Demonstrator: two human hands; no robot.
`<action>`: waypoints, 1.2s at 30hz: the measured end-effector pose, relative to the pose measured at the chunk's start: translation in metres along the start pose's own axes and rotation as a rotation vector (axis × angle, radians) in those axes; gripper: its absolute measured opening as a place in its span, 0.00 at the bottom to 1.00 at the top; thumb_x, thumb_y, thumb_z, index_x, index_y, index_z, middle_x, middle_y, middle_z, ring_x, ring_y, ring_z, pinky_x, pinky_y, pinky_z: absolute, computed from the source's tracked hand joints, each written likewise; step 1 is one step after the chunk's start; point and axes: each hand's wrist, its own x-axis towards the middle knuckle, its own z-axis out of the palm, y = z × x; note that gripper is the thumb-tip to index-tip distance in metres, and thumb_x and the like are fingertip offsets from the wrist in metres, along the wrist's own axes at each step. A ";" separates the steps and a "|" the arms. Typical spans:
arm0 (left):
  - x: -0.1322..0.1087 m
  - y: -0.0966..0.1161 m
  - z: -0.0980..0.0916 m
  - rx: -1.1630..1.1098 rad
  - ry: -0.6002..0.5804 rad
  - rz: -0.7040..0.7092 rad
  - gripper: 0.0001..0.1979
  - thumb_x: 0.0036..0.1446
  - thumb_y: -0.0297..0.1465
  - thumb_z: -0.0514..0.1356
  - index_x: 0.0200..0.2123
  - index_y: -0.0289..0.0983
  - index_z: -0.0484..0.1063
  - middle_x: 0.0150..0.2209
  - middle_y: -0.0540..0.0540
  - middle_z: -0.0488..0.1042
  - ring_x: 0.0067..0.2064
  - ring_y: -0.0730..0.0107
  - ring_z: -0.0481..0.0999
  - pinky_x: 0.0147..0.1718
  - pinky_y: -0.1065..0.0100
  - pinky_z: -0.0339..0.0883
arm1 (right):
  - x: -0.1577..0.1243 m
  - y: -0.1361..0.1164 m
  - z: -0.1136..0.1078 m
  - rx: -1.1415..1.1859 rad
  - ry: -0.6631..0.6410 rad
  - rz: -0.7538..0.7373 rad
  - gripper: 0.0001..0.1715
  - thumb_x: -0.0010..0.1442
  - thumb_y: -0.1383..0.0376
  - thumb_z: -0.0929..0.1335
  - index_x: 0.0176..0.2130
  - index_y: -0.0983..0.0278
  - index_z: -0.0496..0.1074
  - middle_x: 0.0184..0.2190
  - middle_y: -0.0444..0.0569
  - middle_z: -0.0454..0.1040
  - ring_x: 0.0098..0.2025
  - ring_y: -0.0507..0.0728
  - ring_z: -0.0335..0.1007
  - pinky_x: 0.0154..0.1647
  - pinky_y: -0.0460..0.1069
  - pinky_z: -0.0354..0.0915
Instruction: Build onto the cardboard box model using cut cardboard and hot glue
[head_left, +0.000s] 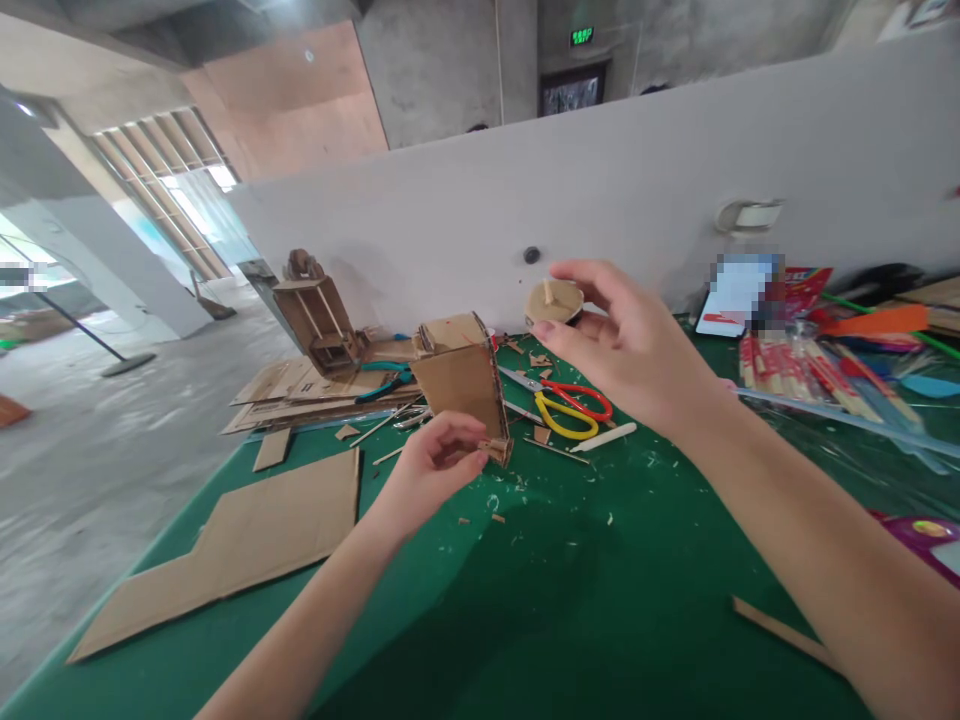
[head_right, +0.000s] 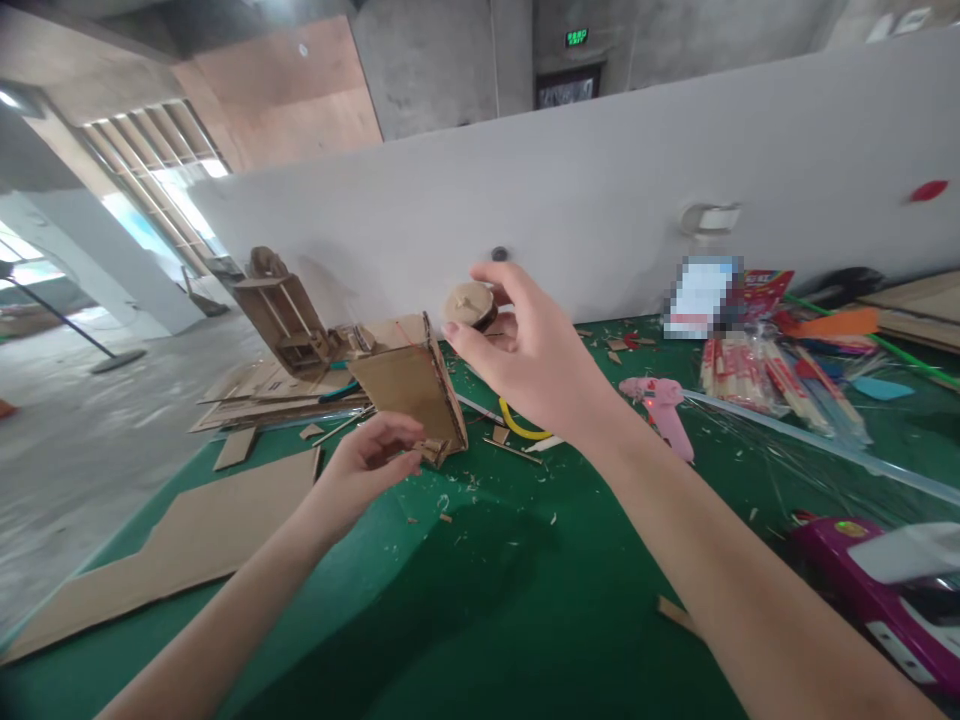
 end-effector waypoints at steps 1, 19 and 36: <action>-0.002 -0.009 0.003 -0.004 0.017 -0.030 0.10 0.53 0.33 0.61 0.39 0.37 0.69 0.38 0.46 0.76 0.38 0.69 0.76 0.36 0.69 0.69 | -0.002 0.002 0.001 0.018 -0.003 0.019 0.25 0.57 0.58 0.69 0.52 0.60 0.64 0.49 0.52 0.70 0.45 0.60 0.72 0.47 0.57 0.70; -0.022 -0.060 0.022 0.603 0.108 -0.012 0.09 0.53 0.28 0.58 0.39 0.39 0.72 0.40 0.46 0.77 0.45 0.61 0.73 0.46 0.58 0.68 | -0.029 0.027 0.017 0.024 -0.122 0.094 0.24 0.57 0.58 0.69 0.52 0.59 0.63 0.50 0.50 0.71 0.49 0.59 0.70 0.50 0.56 0.67; 0.049 0.044 -0.054 0.240 0.521 0.410 0.15 0.54 0.31 0.61 0.46 0.39 0.68 0.47 0.44 0.72 0.47 0.66 0.73 0.42 0.64 0.70 | 0.053 0.012 0.038 -0.345 -0.180 -0.267 0.22 0.53 0.59 0.71 0.47 0.65 0.70 0.44 0.52 0.69 0.39 0.56 0.66 0.39 0.53 0.65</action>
